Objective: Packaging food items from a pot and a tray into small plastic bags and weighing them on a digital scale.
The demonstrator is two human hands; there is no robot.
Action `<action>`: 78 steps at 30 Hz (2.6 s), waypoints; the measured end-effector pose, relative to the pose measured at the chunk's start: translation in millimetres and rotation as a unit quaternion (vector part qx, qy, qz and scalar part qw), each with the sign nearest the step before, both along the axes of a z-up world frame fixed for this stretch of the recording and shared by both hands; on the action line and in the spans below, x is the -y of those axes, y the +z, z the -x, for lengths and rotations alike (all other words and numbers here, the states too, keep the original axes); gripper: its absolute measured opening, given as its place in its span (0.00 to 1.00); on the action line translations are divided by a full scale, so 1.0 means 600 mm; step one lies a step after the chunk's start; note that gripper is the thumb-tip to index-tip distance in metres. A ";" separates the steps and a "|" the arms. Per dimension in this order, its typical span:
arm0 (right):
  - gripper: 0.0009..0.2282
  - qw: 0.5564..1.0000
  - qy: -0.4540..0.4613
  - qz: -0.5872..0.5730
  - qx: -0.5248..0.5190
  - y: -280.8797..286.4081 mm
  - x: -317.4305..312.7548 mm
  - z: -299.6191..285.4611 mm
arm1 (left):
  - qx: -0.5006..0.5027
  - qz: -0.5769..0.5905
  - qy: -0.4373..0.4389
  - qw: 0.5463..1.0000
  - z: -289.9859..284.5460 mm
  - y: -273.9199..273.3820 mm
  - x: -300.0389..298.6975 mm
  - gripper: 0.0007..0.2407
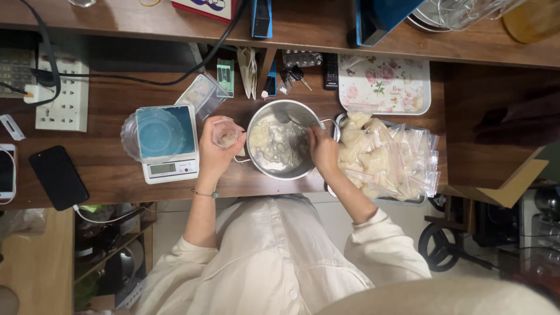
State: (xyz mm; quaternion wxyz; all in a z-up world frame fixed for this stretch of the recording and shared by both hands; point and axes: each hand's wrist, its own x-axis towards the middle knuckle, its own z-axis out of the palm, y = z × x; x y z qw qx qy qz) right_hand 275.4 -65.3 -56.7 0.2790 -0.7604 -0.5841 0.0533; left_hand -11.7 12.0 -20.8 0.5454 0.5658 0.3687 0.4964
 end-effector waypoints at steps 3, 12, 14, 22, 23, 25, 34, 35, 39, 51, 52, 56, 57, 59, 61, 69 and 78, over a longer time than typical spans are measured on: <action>0.07 0.999 0.007 0.020 -0.046 -0.013 -0.008 0.007 | -0.006 0.012 0.000 1.000 0.000 0.008 0.003 0.20; 0.10 0.953 0.116 0.231 -0.157 0.020 0.045 -0.021 | -0.024 -0.011 0.027 0.999 0.008 0.014 0.007 0.19; 0.10 0.949 0.124 0.217 -0.194 0.002 0.073 -0.045 | -0.025 0.001 0.027 0.999 0.009 0.017 0.007 0.19; 0.13 0.841 0.003 0.224 -0.493 -0.036 0.131 -0.090 | -0.028 -0.005 0.017 0.999 0.001 0.022 -0.003 0.19; 0.13 0.831 0.009 0.217 -0.512 -0.038 0.133 -0.093 | -0.025 -0.010 0.015 1.000 0.000 0.022 -0.003 0.19; 0.14 0.821 0.013 0.208 -0.532 -0.037 0.135 -0.098 | -0.023 -0.014 0.011 1.000 -0.003 0.023 -0.003 0.20; 0.11 0.843 -0.004 0.163 -0.512 0.049 0.120 -0.174 | -0.064 -0.024 -0.037 0.997 -0.037 0.007 0.005 0.20; 0.11 0.851 -0.009 0.161 -0.499 0.072 0.115 -0.178 | -0.091 -0.029 -0.037 0.995 -0.043 0.009 0.009 0.21; 0.10 0.884 -0.030 0.160 -0.438 0.202 0.094 -0.167 | -0.172 -0.070 -0.026 0.982 -0.068 0.010 0.017 0.23; 0.12 0.934 0.041 0.186 -0.303 0.428 0.001 -0.056 | -0.197 -0.082 -0.022 0.977 -0.091 0.011 0.029 0.25; 0.12 0.934 0.042 0.187 -0.302 0.435 -0.005 -0.038 | -0.196 -0.082 -0.020 0.977 -0.091 0.011 0.030 0.25; 0.10 0.976 0.089 0.166 -0.111 0.443 -0.016 0.014 | -0.195 -0.094 0.000 0.976 -0.094 0.008 0.034 0.25; 0.09 0.982 0.142 0.118 -0.040 0.440 -0.017 0.022 | -0.192 -0.089 0.007 0.977 -0.095 0.006 0.035 0.25; 0.08 0.979 0.183 0.086 -0.012 0.448 -0.009 0.042 | -0.191 -0.085 0.009 0.978 -0.093 0.006 0.036 0.25; 0.06 0.973 0.224 0.055 0.015 0.454 0.000 0.058 | -0.191 -0.080 0.013 0.978 -0.091 0.008 0.036 0.25; 0.04 0.968 0.239 -0.026 0.069 0.458 0.024 0.030 | -0.150 -0.051 -0.003 0.987 -0.082 -0.019 0.031 0.25; 0.09 0.979 0.074 0.166 0.087 0.105 0.057 -0.107 | -0.008 -0.027 -0.008 1.000 -0.050 -0.016 0.012 0.19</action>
